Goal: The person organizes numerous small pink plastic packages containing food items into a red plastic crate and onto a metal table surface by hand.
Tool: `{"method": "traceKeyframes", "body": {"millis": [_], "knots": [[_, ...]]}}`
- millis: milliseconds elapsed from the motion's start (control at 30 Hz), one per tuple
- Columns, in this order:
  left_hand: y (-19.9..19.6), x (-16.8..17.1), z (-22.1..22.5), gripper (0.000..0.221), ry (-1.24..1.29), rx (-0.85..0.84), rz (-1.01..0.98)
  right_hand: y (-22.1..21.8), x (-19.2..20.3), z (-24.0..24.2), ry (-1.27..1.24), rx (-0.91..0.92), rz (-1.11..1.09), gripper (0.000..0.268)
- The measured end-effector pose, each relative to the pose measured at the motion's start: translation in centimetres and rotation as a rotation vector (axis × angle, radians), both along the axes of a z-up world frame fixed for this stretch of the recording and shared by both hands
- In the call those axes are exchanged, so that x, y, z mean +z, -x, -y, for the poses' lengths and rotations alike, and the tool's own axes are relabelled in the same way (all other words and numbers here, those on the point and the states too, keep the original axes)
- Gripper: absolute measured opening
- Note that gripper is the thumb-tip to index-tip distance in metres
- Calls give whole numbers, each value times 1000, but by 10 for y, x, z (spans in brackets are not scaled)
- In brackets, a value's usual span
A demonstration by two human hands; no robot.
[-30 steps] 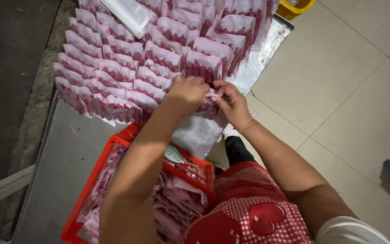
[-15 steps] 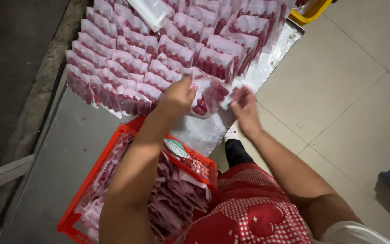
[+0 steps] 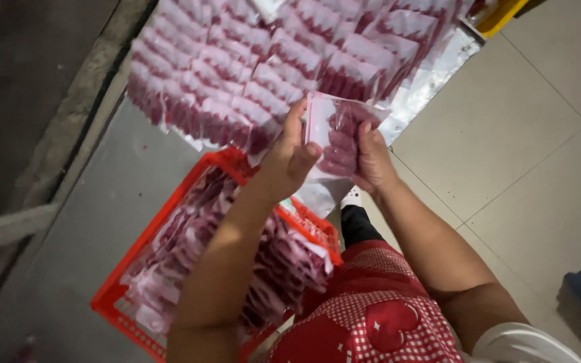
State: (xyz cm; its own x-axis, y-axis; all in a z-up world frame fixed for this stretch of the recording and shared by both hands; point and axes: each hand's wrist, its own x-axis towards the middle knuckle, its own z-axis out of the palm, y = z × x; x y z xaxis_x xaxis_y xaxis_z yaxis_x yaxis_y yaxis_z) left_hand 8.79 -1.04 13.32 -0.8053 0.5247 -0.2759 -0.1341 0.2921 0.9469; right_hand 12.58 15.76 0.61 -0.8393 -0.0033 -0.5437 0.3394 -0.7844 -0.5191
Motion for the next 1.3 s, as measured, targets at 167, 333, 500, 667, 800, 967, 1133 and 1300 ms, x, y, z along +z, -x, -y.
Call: {"method": "traceKeyframes", "body": {"millis": [167,333,500,667,800,967,1133,1300], "knots": [[-44,9,27,110,-98,172,-70,-23,10,20,-464,140,-719,75],[-106,17,80,104,-325,471,-60,-22,91,41,-776,415,-860,66],[-161,25,145,115,-587,715,-86,-60,167,150,-594,670,-803,104],[-239,67,262,86,-152,929,-213,-65,164,193,-580,652,-591,118],[-310,84,322,107,-126,1204,-153,-78,166,189,-617,625,-601,97],[-355,63,357,101,263,1536,37,-82,153,178,-690,594,-561,55],[-313,92,331,102,708,1397,340,-80,151,168,-691,544,-539,35],[-293,-11,313,82,977,1180,289,-74,151,151,-791,495,-539,29]]}}
